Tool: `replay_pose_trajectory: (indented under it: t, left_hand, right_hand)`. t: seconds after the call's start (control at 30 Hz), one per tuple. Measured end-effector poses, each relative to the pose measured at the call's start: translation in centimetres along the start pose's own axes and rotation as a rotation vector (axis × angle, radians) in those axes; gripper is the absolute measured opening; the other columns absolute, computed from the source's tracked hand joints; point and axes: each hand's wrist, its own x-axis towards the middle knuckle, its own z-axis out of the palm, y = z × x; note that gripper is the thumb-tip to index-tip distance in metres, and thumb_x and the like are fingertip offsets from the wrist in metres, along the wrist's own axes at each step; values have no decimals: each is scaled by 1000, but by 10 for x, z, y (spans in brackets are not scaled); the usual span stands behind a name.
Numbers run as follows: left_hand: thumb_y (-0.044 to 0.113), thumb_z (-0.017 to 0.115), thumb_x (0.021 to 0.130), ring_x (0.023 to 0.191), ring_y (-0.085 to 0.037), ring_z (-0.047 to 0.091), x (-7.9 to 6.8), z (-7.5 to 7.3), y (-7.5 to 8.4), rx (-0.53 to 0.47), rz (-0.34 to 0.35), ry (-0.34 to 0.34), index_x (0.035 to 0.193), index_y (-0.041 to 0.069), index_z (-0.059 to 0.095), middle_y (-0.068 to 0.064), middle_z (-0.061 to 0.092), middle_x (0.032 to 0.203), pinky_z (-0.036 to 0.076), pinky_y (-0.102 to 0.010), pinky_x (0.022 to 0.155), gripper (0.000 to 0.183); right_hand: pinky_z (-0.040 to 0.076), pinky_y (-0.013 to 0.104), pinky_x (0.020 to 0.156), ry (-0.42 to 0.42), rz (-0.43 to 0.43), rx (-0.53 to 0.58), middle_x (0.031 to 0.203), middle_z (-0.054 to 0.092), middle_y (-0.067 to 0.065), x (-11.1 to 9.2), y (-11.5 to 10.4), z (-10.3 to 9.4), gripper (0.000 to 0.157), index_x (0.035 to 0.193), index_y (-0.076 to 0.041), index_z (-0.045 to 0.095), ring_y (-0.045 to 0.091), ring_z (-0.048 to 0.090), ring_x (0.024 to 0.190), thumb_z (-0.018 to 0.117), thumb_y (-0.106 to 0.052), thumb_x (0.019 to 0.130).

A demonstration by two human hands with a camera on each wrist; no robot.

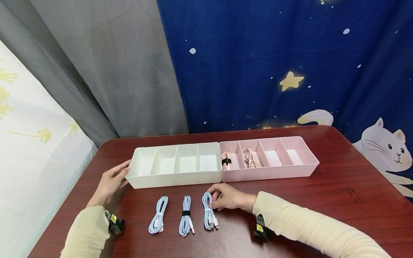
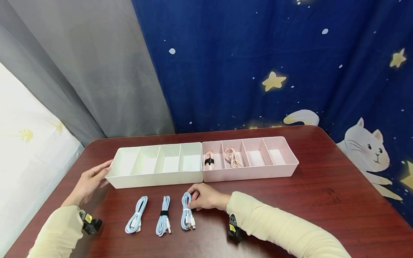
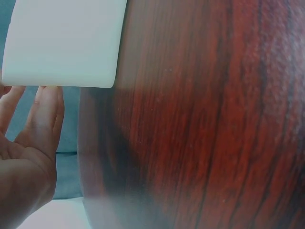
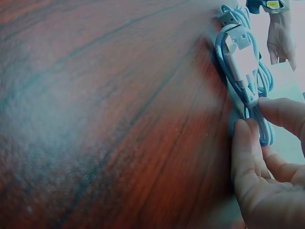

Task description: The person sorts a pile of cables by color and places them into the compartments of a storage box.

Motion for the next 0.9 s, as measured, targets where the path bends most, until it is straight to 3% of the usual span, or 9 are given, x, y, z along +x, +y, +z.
replay_pose_trajectory:
  t: [0.3,0.53,0.9]
  left_hand:
    - [41,46,90,85,9,49,0,0,0,5,-4,5,138,11,32,-20,32,137,48,-19,74,58]
    - [40,46,90,86,9,49,0,0,0,4,0,6,138,10,32,-19,32,136,48,-19,75,58]
    - [40,46,91,85,9,49,1,-1,0,8,-6,3,138,11,32,-19,33,136,48,-18,74,57]
  right_hand:
    - [51,28,56,-9,18,80,75,49,6,-3,-1,-1,34,102,10,49,11,51,58,65,6,73]
    - [51,28,59,-32,-78,113,83,56,6,-6,4,-3,31,101,5,50,9,54,66,65,-4,76]
    - [51,30,61,43,39,200,88,56,13,-8,-3,1,38,108,11,46,13,55,68,60,8,73]
